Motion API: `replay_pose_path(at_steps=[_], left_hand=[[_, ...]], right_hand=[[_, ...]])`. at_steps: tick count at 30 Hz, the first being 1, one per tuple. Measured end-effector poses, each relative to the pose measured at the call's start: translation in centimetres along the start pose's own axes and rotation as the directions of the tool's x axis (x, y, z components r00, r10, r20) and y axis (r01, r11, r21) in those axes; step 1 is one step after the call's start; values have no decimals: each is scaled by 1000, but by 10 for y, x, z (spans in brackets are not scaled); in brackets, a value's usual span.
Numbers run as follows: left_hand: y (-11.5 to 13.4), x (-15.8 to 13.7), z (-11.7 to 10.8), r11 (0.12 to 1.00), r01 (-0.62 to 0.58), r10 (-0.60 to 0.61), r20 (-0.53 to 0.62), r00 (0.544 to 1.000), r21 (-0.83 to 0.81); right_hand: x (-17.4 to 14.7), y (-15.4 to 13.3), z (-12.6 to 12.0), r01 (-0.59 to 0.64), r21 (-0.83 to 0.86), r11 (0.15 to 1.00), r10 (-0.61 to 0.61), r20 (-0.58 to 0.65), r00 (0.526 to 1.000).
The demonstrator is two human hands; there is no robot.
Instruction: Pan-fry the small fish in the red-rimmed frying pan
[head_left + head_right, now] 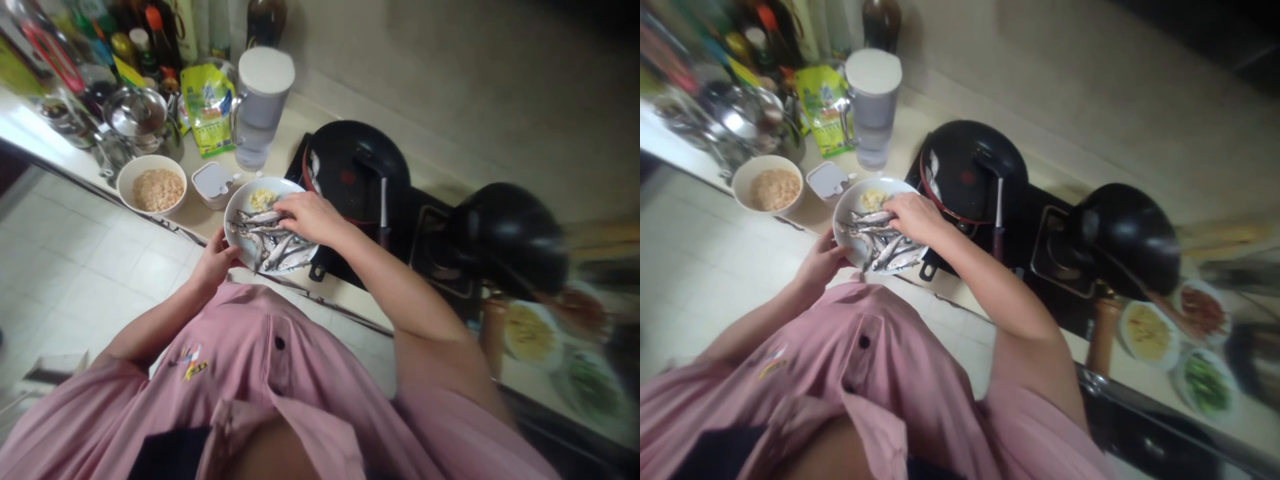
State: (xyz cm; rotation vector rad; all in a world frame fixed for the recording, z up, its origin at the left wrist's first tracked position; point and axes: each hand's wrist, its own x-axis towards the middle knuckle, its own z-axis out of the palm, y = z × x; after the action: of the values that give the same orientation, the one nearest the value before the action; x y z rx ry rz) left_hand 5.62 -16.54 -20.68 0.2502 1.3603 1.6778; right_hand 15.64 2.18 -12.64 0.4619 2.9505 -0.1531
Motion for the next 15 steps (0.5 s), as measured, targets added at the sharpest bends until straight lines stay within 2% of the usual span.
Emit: replay_pose_path(at_steps=[3, 5, 8, 10, 11, 13, 15], left_hand=[[0, 1, 1, 1000, 2, -2, 12, 1000, 14], [-1, 2, 3, 1000, 14, -14, 15, 1000, 14], [-2, 5, 4, 999, 32, -32, 10, 999, 8], [-2, 7, 4, 999, 36, -36, 0, 999, 8], [-3, 8, 3, 999, 36, -36, -8, 999, 8], [-2, 8, 1, 999, 35, -35, -26, 999, 8], [-1, 6, -2, 999, 37, -36, -50, 998, 10]], right_hand=[[4, -6, 5, 51, -83, 995, -49, 19, 999], [5, -7, 4, 43, -92, 995, -43, 5, 999], [3, 7, -6, -26, 56, 998, 29, -54, 998], [3, 35, -15, -146, 229, 962, 184, -154, 971], [4, 53, -19, -226, 322, 919, 301, -205, 931], [10, 93, -23, -392, 481, 784, 550, -246, 798], [22, 130, -18, -542, 581, 607, 736, -154, 659]])
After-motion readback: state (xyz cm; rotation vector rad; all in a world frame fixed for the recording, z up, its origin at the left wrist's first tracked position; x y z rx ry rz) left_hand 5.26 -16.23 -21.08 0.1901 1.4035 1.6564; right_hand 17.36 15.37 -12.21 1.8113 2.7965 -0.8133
